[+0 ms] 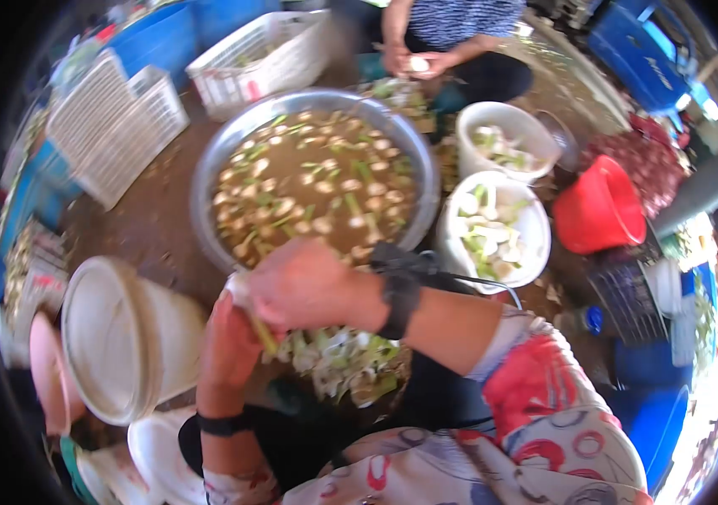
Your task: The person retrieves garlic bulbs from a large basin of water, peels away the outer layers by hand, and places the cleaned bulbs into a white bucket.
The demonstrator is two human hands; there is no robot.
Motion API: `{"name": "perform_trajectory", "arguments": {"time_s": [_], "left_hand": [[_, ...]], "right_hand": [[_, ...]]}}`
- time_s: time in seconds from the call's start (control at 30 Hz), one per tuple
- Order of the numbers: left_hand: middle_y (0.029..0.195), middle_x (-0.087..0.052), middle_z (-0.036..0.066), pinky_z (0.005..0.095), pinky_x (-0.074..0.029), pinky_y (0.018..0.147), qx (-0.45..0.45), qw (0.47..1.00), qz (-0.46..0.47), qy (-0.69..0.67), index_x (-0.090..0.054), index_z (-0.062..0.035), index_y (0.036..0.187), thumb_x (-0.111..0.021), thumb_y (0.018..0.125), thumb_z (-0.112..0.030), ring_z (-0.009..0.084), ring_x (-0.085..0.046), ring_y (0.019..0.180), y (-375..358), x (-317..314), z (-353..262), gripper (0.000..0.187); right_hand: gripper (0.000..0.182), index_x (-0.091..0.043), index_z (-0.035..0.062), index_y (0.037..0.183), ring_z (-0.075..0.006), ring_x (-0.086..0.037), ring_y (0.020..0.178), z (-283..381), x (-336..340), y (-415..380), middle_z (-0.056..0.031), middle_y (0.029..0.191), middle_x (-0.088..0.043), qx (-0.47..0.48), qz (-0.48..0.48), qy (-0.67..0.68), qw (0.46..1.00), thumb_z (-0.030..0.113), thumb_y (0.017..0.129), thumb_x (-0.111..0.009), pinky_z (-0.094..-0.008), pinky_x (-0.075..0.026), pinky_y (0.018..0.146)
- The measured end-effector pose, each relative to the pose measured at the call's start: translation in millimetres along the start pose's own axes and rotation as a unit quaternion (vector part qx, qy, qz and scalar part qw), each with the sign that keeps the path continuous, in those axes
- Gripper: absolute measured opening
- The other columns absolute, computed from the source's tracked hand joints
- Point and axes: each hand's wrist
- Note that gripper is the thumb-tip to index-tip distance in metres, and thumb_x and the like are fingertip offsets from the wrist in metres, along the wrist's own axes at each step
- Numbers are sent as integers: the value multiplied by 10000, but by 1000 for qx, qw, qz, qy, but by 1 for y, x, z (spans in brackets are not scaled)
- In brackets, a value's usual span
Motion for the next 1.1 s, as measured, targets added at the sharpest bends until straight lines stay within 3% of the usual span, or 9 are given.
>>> {"name": "perform_trajectory", "arguments": {"time_s": [0.1,0.2,0.3,0.4,0.47,0.57,0.63,0.73,1.1], "left_hand": [[702,-542,23,247,-392,441,-97,965,-52,237,-517,-79,945,-298,867,-401,126,-511,562,1,0,9,398],[520,-406,-26,213,-268,343,-112,985,-94,94,-503,-69,931,-256,870,-457,92,-345,379,1,-3,7,464],[436,-320,-23,234,-232,296,28,993,92,-70,-523,-31,897,-232,842,-509,102,-264,310,-2,9,-4,563],[422,-393,38,248,-285,309,69,970,125,-195,-534,21,876,-208,839,-404,134,-320,303,-3,3,-11,537],[432,-412,48,249,-296,323,77,971,114,-193,-537,16,878,-200,847,-391,140,-332,310,-1,3,-12,530],[445,-429,48,242,-307,346,65,975,91,-191,-534,11,872,-216,849,-395,140,-349,329,-1,5,-12,516],[483,-451,37,234,-307,363,82,981,76,-157,-519,-46,856,-235,861,-440,134,-361,352,4,5,-8,485],[520,-461,24,229,-298,370,107,979,44,-170,-488,-115,842,-252,865,-481,127,-358,360,6,2,0,436],[527,-386,-16,212,-244,366,69,990,-87,-86,-471,-130,826,-272,882,-461,80,-301,379,3,-11,13,390]], "right_hand": [[130,-499,91,553,-265,-514,498,7,-4,2,-81,529,-493,12,-69,66,995,181,643,-527,-364,-414,464],[112,-510,99,582,-266,-517,509,10,7,3,-79,548,-515,-28,-82,56,995,180,655,-533,-357,-416,474],[199,-505,85,593,-249,-510,438,-22,24,4,-98,518,-516,-167,-171,43,970,202,754,-497,-338,-421,429],[215,-516,50,592,-287,-526,481,-66,28,4,-148,546,-515,-246,-27,-82,965,194,749,-485,-362,-416,445],[345,-614,51,669,-329,-563,585,-62,3,-12,-183,602,-560,-240,225,-61,942,356,761,-482,-392,-449,535],[310,-625,64,754,-309,-568,622,-12,24,12,-156,659,-577,-265,291,-55,918,362,727,-545,-376,-451,555],[247,-619,78,810,-269,-566,665,3,32,16,-104,719,-581,-232,51,257,937,301,705,-598,-344,-451,588],[196,-615,81,861,-240,-559,682,8,16,6,-68,788,-585,-21,-48,110,993,159,683,-645,-315,-449,613],[86,-510,73,669,-235,-504,607,10,9,-4,-44,643,-478,39,19,-64,997,138,653,-563,-331,-420,527]]}}
Point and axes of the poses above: each hand's wrist, its own y-axis towards the middle knuckle, its own x-axis out of the back of the hand, z = x × y
